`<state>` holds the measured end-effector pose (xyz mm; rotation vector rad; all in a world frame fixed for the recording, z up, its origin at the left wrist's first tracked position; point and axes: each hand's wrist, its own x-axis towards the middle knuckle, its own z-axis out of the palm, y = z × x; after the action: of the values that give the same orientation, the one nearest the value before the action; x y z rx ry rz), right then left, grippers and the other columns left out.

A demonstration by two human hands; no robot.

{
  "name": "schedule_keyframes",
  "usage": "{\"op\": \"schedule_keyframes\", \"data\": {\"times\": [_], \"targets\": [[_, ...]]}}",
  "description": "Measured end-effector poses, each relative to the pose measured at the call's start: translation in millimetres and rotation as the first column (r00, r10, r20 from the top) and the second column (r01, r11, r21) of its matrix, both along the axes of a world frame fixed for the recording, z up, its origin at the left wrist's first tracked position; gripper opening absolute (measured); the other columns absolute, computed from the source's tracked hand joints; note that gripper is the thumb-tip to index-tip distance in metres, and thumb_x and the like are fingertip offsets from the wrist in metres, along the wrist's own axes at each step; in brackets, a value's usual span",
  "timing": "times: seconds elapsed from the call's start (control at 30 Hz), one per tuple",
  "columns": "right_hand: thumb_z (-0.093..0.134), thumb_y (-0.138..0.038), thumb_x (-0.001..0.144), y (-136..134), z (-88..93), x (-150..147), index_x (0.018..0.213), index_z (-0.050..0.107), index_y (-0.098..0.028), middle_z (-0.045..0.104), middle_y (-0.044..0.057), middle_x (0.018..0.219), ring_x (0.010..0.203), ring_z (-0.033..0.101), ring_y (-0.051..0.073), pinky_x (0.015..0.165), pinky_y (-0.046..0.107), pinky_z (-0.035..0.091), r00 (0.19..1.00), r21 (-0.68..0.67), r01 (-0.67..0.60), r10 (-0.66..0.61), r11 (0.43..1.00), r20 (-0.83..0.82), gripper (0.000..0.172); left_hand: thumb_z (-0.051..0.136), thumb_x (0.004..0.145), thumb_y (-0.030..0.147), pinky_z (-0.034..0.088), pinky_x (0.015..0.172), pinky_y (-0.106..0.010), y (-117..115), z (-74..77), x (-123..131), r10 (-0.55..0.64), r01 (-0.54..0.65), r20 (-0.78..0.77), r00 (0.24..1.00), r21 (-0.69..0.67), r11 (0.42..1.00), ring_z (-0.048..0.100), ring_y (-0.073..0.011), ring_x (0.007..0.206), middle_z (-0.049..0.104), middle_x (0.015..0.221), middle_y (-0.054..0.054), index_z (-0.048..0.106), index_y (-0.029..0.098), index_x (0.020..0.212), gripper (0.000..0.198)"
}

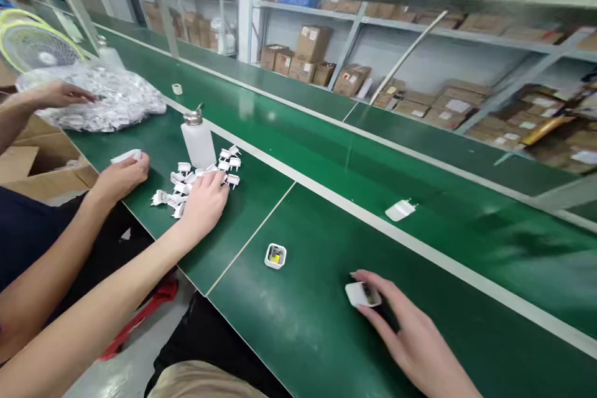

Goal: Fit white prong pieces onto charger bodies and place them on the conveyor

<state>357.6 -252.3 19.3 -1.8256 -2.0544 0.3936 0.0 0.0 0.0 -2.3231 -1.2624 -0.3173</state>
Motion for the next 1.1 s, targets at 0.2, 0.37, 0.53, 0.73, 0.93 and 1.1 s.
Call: {"op": "schedule_keyframes", "data": {"times": [0.2,0.37,0.53,0.73,0.93,1.1], "targets": [[0.054,-0.038,0.104,-11,-8.4,-13,0.157,0.026,-0.036,0.041,0.009,0.161,0.144,0.047,0.028,0.114,0.048,0.050,0.990,-0.046,-0.035,0.028,0.998,-0.139,0.059,0.045,0.101,0.019,0.046,0.094,-0.051,-18,-3.5,-7,0.027,-0.028,0.026,0.999,0.027,0.999,0.053,-0.0412,0.126,0.053,0.147,-0.023,0.070,0.009,0.105,0.027],[0.055,-0.035,0.104,-14,-16.2,-11,0.151,0.035,-0.034,0.054,0.009,0.150,0.137,0.055,0.027,0.111,0.049,0.052,0.986,-0.015,0.004,-0.006,1.000,-0.168,0.051,0.036,0.105,0.026,0.046,0.096,-0.054,-32,0.2,-8,0.105,-0.102,0.118,0.988,-0.030,0.994,0.049,-0.0398,0.129,0.051,0.146,-0.018,0.061,0.014,0.113,0.029],[0.055,-0.032,0.104,-14,-18.2,-12,0.148,0.040,-0.032,0.059,0.008,0.146,0.134,0.058,0.027,0.109,0.048,0.054,0.988,0.000,0.002,-0.002,1.000,-0.154,0.047,0.034,0.106,0.030,0.045,0.094,-0.053,-31,4.3,-10,0.102,-0.088,0.154,0.983,-0.094,0.992,0.049,-0.0397,0.123,0.055,0.133,-0.014,0.058,0.017,0.104,0.027],[0.056,-0.031,0.104,-14,-17.4,-13,0.148,0.043,-0.030,0.060,0.009,0.145,0.133,0.059,0.026,0.108,0.048,0.054,0.990,0.024,-0.014,0.017,1.000,-0.141,0.046,0.036,0.107,0.031,0.045,0.092,-0.049,-24,0.0,-13,0.002,0.014,0.202,0.979,-0.077,0.997,0.052,-0.0349,0.119,0.060,0.124,-0.010,0.056,0.020,0.091,0.028],[0.056,-0.031,0.104,-11,-17.5,-11,0.147,0.045,-0.031,0.061,0.008,0.144,0.134,0.058,0.026,0.110,0.047,0.053,0.989,0.020,-0.051,0.053,0.999,-0.140,0.045,0.054,0.103,0.031,0.045,0.090,-0.049,-23,1.5,-2,-0.213,0.214,0.331,0.919,0.033,0.976,0.056,-0.0355,0.115,0.066,0.123,-0.013,0.063,0.020,0.082,0.025],[0.068,-0.042,0.097,-12,-11.9,-16,0.152,0.041,-0.031,0.055,0.011,0.147,0.135,0.053,0.030,0.112,0.048,0.048,0.955,0.094,-0.016,0.043,0.995,-0.292,0.062,0.071,0.094,0.026,0.050,0.084,-0.037,-74,43.8,52,-0.413,0.559,0.694,0.590,0.018,0.829,0.062,-0.0216,0.096,0.067,0.104,-0.005,0.071,0.023,0.087,0.008]]}}
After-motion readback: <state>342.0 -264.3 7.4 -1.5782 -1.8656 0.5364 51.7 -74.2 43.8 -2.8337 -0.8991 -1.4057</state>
